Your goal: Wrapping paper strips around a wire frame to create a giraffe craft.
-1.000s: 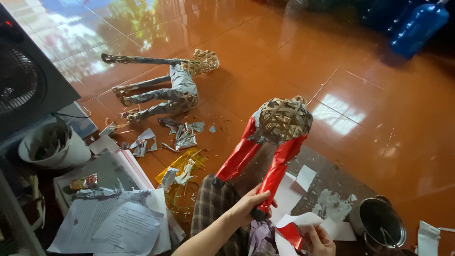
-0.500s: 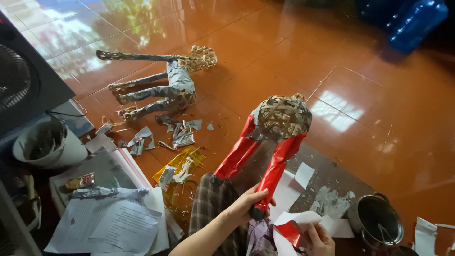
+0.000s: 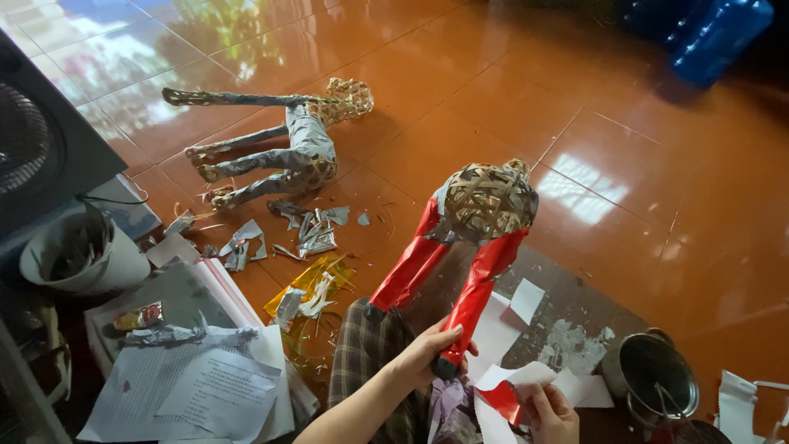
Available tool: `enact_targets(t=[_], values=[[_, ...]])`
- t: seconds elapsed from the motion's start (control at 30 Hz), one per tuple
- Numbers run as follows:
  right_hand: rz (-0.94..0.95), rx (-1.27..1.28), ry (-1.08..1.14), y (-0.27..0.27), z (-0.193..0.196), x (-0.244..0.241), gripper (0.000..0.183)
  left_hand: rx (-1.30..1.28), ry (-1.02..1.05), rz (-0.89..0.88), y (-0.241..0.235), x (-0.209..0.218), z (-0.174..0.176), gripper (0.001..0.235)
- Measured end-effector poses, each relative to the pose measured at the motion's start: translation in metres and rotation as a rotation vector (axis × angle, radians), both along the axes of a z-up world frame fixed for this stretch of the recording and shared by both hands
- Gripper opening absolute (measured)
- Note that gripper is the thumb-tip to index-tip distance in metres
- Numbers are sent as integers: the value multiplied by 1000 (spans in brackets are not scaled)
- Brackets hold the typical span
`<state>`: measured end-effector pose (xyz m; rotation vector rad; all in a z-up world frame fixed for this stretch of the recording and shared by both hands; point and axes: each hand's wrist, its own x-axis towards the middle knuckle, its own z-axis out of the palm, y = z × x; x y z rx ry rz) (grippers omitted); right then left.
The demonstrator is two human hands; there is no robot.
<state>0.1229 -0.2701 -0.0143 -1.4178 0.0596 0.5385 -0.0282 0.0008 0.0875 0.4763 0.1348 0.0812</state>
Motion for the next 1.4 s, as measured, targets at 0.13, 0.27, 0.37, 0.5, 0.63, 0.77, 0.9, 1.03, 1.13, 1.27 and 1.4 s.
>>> enact_targets(t=[0.13, 0.27, 0.37, 0.5, 0.63, 0.77, 0.9, 1.03, 1.13, 1.27, 1.4], values=[[-26, 13, 11, 4, 4, -4, 20, 14, 24, 1, 1, -3, 10, 55], [-42, -4, 20, 8, 13, -7, 23, 39, 30, -24, 0, -2, -2, 52], [-20, 72, -6, 10, 23, -6, 18, -6, 33, -38, -4, -3, -15, 53], [34, 99, -33, 17, 48, -2, 17, -126, 87, -143, -7, -3, -32, 87], [96, 170, -170, 40, 77, -6, 19, -129, 151, -216, -12, 6, -64, 97], [12, 228, -150, 66, 64, 2, 13, -111, 176, -334, -21, 17, -80, 63], [26, 329, -42, 96, 82, -12, 8, 470, -147, -136, -23, 23, -38, 61], [79, 587, 29, 112, 94, -23, 15, 611, -76, 89, -10, 47, -28, 97], [-223, 565, 76, 106, 47, -15, 12, 86, 92, 82, -3, 65, -59, 101], [-246, 475, 69, 108, 89, -25, 16, -422, 273, 79, 12, 95, -125, 113], [-189, 429, 16, 103, 105, -18, 8, -430, 259, 131, 27, 102, -93, 84]])
